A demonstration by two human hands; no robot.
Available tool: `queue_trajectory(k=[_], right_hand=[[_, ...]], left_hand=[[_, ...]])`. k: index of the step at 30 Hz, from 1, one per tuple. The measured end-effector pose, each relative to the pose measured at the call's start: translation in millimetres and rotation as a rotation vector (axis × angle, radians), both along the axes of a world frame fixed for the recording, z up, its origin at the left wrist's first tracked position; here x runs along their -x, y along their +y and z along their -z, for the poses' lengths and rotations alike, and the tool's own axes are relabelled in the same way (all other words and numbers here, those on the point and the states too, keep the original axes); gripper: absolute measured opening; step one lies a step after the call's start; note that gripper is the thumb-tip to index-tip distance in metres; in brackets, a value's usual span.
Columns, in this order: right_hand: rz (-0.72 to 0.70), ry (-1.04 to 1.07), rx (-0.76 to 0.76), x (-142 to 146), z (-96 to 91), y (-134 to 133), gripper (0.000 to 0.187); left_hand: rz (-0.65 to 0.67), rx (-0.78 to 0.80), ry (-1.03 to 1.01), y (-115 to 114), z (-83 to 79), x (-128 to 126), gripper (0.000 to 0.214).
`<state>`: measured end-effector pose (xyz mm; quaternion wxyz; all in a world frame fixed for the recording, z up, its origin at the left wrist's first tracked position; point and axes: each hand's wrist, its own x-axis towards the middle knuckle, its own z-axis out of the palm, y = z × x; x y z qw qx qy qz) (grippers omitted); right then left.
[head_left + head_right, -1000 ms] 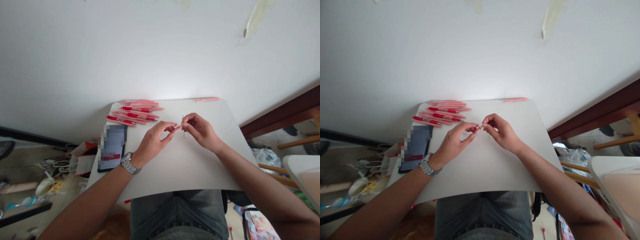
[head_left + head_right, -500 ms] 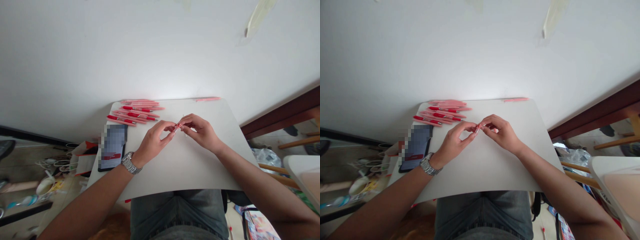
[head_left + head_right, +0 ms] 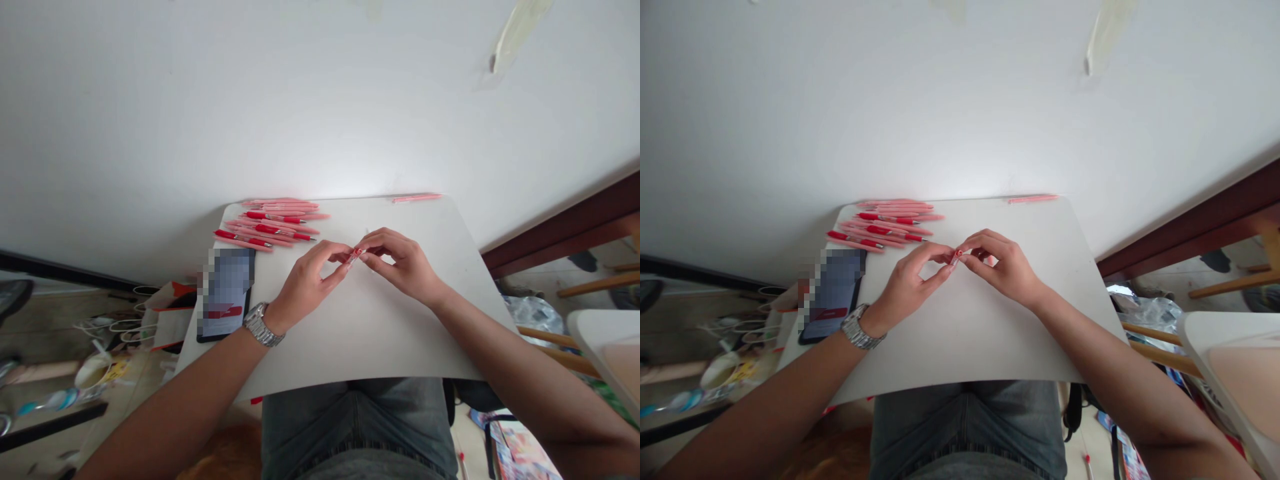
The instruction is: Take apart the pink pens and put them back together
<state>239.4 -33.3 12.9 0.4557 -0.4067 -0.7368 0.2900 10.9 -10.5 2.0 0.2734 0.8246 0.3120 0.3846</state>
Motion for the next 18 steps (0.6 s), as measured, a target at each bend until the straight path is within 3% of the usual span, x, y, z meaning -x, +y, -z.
queue_trajectory(k=[9, 18], right_hand=[[0.010, 0.103, 0.052, -0.9, -0.6, -0.7, 0.014], [0.030, -0.044, -0.045, -1.7, 1.5, -0.5, 0.021]], left_hand=[[0.009, 0.001, 0.002, -0.9, -2.3, -1.0, 0.013], [0.003, -0.019, -0.005, -0.7, -1.5, -1.0, 0.013]])
